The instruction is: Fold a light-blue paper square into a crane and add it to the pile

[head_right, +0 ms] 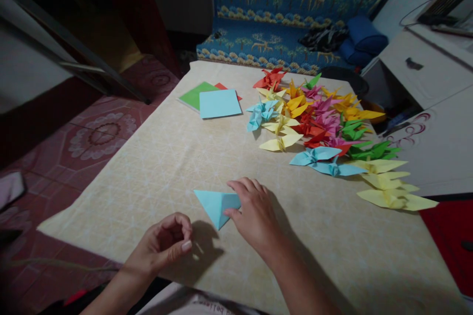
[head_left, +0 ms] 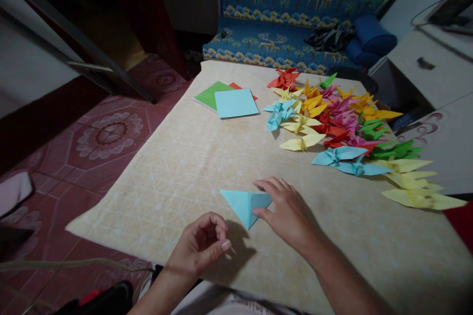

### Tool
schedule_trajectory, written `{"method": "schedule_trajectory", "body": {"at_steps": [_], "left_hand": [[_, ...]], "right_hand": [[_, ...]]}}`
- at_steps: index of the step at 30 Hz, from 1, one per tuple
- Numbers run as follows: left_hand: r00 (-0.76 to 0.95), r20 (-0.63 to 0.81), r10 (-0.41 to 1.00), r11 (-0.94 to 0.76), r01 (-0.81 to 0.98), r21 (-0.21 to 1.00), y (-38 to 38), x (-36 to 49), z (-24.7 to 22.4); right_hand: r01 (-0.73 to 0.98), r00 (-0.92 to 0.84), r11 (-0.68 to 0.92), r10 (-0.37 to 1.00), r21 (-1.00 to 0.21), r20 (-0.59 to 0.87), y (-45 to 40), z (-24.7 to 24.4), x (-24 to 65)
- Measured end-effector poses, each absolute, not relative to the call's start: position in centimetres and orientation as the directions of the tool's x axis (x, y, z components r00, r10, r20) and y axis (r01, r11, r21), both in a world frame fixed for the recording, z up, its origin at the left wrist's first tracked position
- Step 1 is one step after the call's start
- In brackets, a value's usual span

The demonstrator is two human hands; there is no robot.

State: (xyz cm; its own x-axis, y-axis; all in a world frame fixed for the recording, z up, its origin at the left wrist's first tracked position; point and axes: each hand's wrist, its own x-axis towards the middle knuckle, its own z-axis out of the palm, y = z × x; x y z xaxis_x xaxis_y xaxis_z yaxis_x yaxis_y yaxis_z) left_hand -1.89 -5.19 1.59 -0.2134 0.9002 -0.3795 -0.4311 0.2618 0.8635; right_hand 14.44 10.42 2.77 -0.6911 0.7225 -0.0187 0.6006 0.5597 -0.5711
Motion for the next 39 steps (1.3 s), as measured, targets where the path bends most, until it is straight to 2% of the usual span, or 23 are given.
{"method": "schedule_trajectory", "body": {"at_steps": [5, 9, 12, 14, 16, 18, 22, 26, 28, 32, 36, 39], "left_hand": [[-0.173, -0.354, 0.919, 0.266, -0.389, 0.882, -4.9, -2.0, 1.2], [-0.181, -0.313, 0.932, 0.246, -0.319, 0.915, -4.5, -1.9, 0.7], [-0.291, -0.31, 0.905, 0.231, -0.276, 0.933, -4.2, -1.6, 0.6], [-0.336, -0.31, 0.889, 0.24, -0.233, 0.942, -3.7, -1.3, 0.9], [-0.303, -0.303, 0.904, 0.256, -0.185, 0.949, -3.2, -1.2, 1.6], [-0.227, -0.286, 0.931, 0.261, -0.137, 0.956, -2.5, -0.9, 2.4], [-0.217, -0.3, 0.929, 0.281, -0.117, 0.953, -1.5, -0.4, 3.5], [-0.188, -0.385, 0.903, 0.342, -0.225, 0.912, -1.2, 0.0, 3.6], [-0.159, -0.415, 0.896, 0.369, -0.252, 0.894, -1.2, 0.1, 3.5], [-0.133, -0.445, 0.886, 0.408, -0.237, 0.882, -1.4, 0.2, 3.3], [-0.154, -0.46, 0.874, 0.426, -0.211, 0.88, -1.7, 0.2, 3.3], [-0.153, -0.465, 0.872, 0.435, -0.195, 0.879, -2.1, 0.1, 3.4]], "right_hand": [[0.626, -0.706, 0.57, 0.704, -0.531, -0.078, 10.6, 3.0, 14.2], [0.627, -0.676, 0.515, 0.733, -0.584, -0.079, 10.0, 3.0, 14.8], [0.612, -0.578, 0.288, 0.798, -0.736, -0.168, 9.3, 3.0, 15.1], [0.528, -0.532, 0.1, 0.813, -0.843, -0.236, 8.8, 3.2, 15.2], [0.43, -0.513, 0.001, 0.823, -0.903, -0.243, 8.3, 3.5, 15.2], [0.371, -0.499, -0.022, 0.839, -0.928, -0.219, 7.8, 3.8, 15.3], [0.329, -0.485, -0.047, 0.849, -0.943, -0.211, 7.0, 4.1, 15.6], [0.284, -0.444, -0.132, 0.86, -0.95, -0.253, 6.7, 4.3, 15.8], [0.239, -0.476, -0.185, 0.833, -0.953, -0.281, 6.6, 4.4, 15.8], [0.199, -0.561, -0.273, 0.756, -0.941, -0.338, 6.5, 4.3, 15.7], [0.207, -0.487, -0.273, 0.804, -0.939, -0.341, 6.3, 3.5, 15.9], [0.211, -0.498, -0.295, 0.788, -0.932, -0.362, 6.3, 3.2, 16.2]]}}
